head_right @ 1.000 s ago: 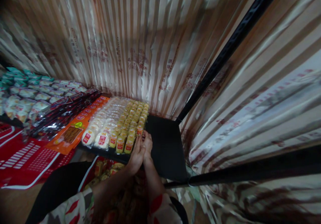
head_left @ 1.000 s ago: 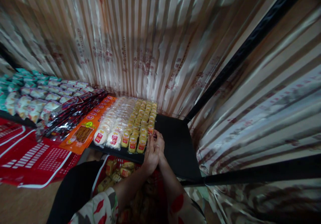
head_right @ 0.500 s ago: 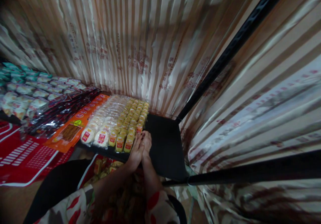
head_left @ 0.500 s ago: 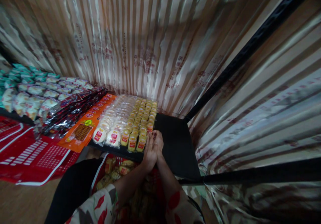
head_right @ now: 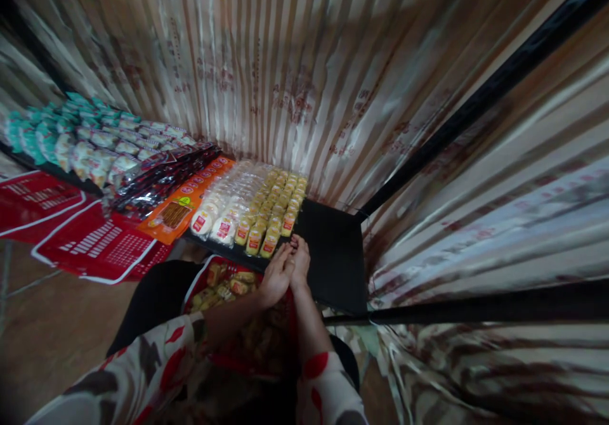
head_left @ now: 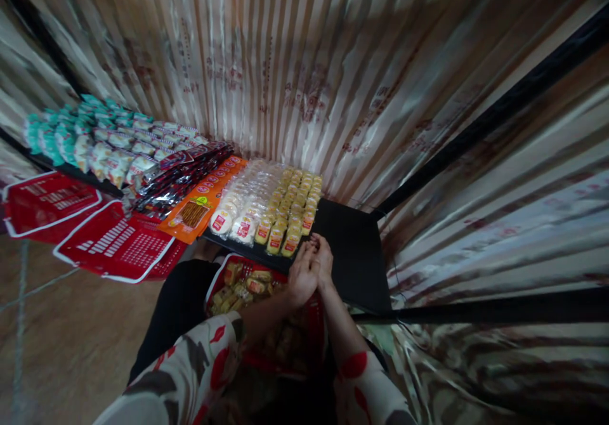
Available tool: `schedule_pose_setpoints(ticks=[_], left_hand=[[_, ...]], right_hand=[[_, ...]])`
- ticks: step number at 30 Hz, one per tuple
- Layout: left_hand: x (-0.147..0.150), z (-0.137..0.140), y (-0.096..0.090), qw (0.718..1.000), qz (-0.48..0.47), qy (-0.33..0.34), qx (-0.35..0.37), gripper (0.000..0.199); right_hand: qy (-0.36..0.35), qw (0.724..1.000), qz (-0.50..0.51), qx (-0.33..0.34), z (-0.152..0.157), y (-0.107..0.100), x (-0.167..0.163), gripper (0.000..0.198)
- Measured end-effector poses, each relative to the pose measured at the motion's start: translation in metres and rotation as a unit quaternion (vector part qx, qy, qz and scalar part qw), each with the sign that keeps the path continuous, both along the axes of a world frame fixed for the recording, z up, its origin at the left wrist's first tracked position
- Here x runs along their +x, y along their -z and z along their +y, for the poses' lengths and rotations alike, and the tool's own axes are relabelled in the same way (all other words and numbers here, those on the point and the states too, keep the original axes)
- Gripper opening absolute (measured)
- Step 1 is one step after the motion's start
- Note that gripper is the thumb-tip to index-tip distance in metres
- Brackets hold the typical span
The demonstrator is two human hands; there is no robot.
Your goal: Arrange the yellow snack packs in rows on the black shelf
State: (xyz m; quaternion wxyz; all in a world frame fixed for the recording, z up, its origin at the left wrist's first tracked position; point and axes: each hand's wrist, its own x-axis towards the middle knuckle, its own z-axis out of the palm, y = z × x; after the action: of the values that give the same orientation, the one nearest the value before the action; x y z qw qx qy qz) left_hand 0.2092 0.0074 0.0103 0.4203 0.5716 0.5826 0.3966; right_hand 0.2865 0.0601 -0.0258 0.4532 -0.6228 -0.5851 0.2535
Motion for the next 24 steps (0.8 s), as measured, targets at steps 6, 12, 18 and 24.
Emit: schedule_pose_setpoints(ticks=[6,12,18,24], left_hand=[[-0.032,-0.054,0.018,0.992,-0.007,0.014,0.122,0.047],[-0.083,-0.102,0.033,0.994,0.001,0.032,0.104,0.039],[-0.131,-0.103,0.069,0.989,0.136,-0.051,-0.028,0.033],[-0.155,-0.070,0.091,0.961,0.142,-0.174,-0.158,0.053]], right_hand=[[0.009,1.000,0.009,0.019,-0.054,0.006,-0.025,0.040],[-0.059,0.998,-0.021,0.016,-0.104,0.027,-0.061,0.033],[-0.178,0.978,-0.083,-0.075,-0.127,0.062,-0.095,0.033],[-0.173,0.975,-0.036,-0.136,-0.114,0.097,-0.117,0.034]])
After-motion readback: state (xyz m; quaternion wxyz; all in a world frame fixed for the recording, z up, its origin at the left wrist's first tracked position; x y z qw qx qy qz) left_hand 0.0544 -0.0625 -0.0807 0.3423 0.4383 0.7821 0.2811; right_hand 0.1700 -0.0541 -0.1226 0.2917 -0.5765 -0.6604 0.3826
